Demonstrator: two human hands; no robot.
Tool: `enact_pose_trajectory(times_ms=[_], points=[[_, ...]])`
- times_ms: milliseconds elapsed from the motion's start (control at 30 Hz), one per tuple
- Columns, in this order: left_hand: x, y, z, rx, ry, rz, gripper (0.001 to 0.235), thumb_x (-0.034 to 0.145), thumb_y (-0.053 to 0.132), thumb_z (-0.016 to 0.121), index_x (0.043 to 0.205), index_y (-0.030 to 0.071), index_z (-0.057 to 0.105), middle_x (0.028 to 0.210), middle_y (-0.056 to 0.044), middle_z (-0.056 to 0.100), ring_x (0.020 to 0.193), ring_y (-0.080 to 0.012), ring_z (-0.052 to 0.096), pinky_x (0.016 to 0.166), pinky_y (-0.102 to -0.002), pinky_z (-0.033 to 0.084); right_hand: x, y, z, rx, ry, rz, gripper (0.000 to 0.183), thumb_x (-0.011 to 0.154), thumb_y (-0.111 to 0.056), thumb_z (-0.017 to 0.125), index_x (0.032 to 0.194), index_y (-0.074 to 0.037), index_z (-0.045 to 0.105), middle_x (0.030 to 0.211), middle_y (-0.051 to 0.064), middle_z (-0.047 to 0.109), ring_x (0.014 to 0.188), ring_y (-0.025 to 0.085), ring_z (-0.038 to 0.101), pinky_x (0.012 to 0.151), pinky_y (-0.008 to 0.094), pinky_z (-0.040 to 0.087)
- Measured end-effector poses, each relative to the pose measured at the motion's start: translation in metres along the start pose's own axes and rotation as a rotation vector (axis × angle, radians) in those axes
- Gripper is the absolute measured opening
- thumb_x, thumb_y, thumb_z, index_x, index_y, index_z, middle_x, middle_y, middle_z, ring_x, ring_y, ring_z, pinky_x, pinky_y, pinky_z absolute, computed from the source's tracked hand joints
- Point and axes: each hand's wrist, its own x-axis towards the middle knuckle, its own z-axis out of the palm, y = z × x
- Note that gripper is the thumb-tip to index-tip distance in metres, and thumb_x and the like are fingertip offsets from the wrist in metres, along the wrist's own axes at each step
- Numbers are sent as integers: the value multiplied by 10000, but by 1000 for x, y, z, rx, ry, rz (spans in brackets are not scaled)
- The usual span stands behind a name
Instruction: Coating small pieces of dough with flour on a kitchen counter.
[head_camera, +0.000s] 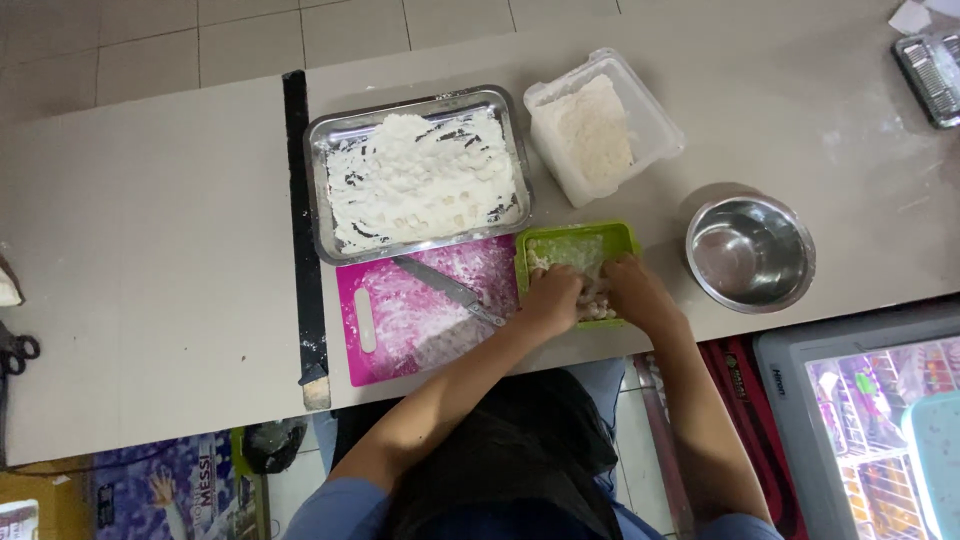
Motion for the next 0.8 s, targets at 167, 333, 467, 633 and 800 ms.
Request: enact_pose_trajectory(times_ms=[167,333,467,633,800], points=[[11,-4,8,6,-30,-45,332,798,303,821,971,40,717,1136,-161,663,1187,-347,584,983,-576,406,-2,11,16,118,41,-38,335,786,28,652,1115,-21,609,1076,232,669,1090,437,613,908,514,511],[9,7,0,-80,-41,-105,495,763,363,842,1042,-4,660,1146,-191,640,1181,-373,557,1002,-588,381,-5,11,14,121,15,-86,391,741,24,683,1122,-25,607,1106,242,649,1107,437,573,912,509,488],[14,-1,24,-22,-36,-106,389,811,307,805,1034,4,704,1195,-210,630,1230,-380,540,1044,-588,369,-3,23,22,138,43,-138,283,737,15,690,1015,-4,639,1076,248,663,1093,447,580,913,511,493],[7,19,-8,-40,-43,-115,410,820,309,794,1072,-1,702,1202,-230,601,1248,-394,514,1048,-610,346,-14,-7,-13,245,27,-54,164,835,10,648,999,7,657,1041,224,691,1039,433,641,879,489,524],[20,14,6,3,-157,-128,284,800,133,741,1047,-6,722,1234,-220,572,1269,-391,491,1071,-664,304,-22,-1,-19,267,82,-57,246,802,-27,684,1046,-45,697,1039,217,710,995,417,678,856,495,548]])
